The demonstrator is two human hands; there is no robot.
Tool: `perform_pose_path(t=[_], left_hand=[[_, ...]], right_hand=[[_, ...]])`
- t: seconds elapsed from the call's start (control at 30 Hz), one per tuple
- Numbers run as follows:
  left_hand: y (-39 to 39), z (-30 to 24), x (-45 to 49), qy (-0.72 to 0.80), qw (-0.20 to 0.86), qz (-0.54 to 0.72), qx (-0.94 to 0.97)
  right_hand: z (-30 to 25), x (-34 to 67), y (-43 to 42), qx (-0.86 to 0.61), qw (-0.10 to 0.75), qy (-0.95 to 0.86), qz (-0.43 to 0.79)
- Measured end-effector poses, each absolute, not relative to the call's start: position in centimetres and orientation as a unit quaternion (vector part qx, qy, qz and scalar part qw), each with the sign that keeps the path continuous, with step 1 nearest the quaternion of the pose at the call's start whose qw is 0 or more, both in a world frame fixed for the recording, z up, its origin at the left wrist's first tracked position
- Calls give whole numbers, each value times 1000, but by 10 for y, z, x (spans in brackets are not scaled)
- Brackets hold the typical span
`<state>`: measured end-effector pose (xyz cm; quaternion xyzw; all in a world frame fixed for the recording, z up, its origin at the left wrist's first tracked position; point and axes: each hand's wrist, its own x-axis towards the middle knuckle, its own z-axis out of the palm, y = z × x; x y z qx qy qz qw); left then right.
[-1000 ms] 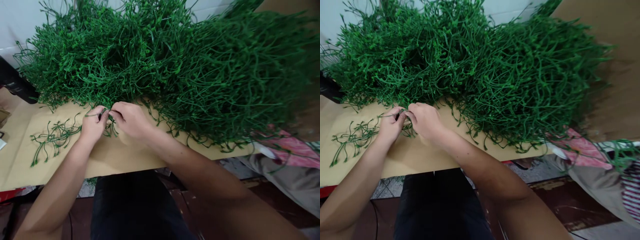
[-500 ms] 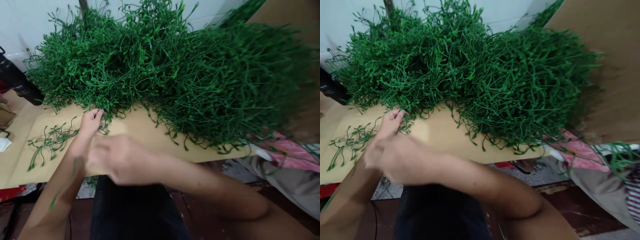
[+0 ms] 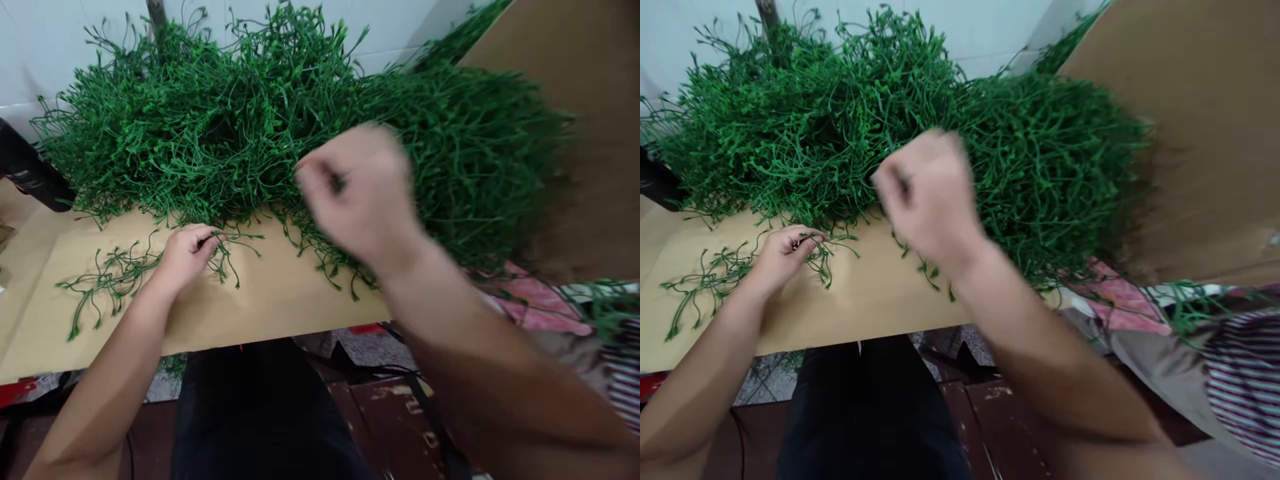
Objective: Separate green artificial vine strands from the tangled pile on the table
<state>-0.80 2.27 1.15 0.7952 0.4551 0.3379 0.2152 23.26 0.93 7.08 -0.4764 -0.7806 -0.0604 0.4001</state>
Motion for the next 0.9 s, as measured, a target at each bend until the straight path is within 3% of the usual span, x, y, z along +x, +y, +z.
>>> perform_pose_path(t=[0.2, 0.5, 0.73, 0.9], left_hand=[[23, 9, -13, 454, 131, 302, 828], [30, 5, -13, 459, 86, 235, 853], [25, 9, -3, 501, 17, 192, 843], [40, 2, -20, 628, 54, 215, 746]], right_hand=[[25, 145, 9, -480, 274, -817, 165], [13, 143, 14, -439, 363, -764, 303], [13, 141, -11, -345, 419, -773, 328], [50, 135, -71, -92, 283, -923, 242]])
